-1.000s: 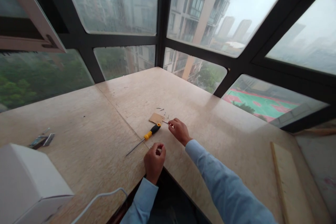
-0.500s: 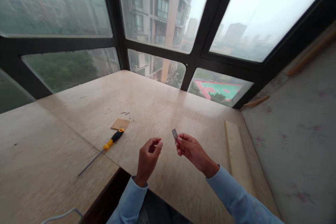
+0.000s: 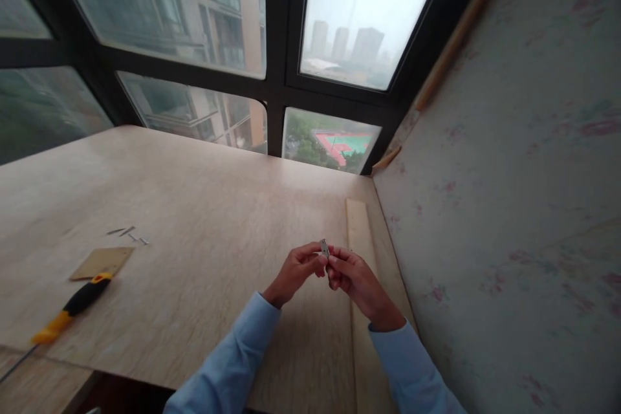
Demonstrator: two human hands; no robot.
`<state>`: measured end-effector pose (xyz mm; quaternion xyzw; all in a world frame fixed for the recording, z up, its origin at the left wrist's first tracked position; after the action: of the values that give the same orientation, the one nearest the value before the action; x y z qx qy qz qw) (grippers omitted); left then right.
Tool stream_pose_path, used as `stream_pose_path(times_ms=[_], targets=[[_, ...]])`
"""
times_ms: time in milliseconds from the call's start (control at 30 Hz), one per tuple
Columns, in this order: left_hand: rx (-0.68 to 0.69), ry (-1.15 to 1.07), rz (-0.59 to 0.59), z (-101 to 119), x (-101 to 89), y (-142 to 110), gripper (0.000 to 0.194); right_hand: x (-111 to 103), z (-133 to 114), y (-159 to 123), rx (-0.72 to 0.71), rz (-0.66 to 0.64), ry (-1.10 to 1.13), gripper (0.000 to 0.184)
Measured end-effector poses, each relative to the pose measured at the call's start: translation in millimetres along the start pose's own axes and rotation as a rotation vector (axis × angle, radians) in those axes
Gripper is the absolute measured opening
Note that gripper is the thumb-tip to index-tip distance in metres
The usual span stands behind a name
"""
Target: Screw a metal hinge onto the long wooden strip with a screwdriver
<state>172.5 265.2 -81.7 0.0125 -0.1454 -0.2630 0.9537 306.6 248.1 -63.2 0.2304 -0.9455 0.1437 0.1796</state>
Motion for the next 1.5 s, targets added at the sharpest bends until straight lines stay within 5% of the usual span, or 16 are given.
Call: stream_pose_path(times_ms=[167,433,633,800,1500], targets=[[-0.020,-0.020,-0.024,-12,5.8,21,0.039,-34,-2,-3,-0.024,0.056,-0.213,0.030],[-0.129,-0.072,0.124,-50,-0.2,37,0.042,-78,3,-12,-0.241,0.259,-0.515,0.032],[-0.207,-0.039,0.071,-61,2.2,30,0.044,-70,16,-7,-0.456,0.174,-0.919,0.043],[-0.250,0.029,-0.034,-63,4.7,23,0.045,-68,18,-7,-0.499,0.109,-1.056,0.040],[-0.275,-0.009,-0.185,-73,-2.6,21,0.047,-65,16,-11,-0.574,0.118,-1.137,0.037]])
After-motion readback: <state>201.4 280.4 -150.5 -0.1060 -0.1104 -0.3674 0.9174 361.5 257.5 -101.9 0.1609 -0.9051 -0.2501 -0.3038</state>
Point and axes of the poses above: each hand's wrist, its own y-axis towards the middle knuckle, its own x-axis out of the palm, z = x × y, the point moved 3 cm from there along y, towards the middle knuckle, and after that the axes turned 9 degrees about -z, right-handed, at the moved point
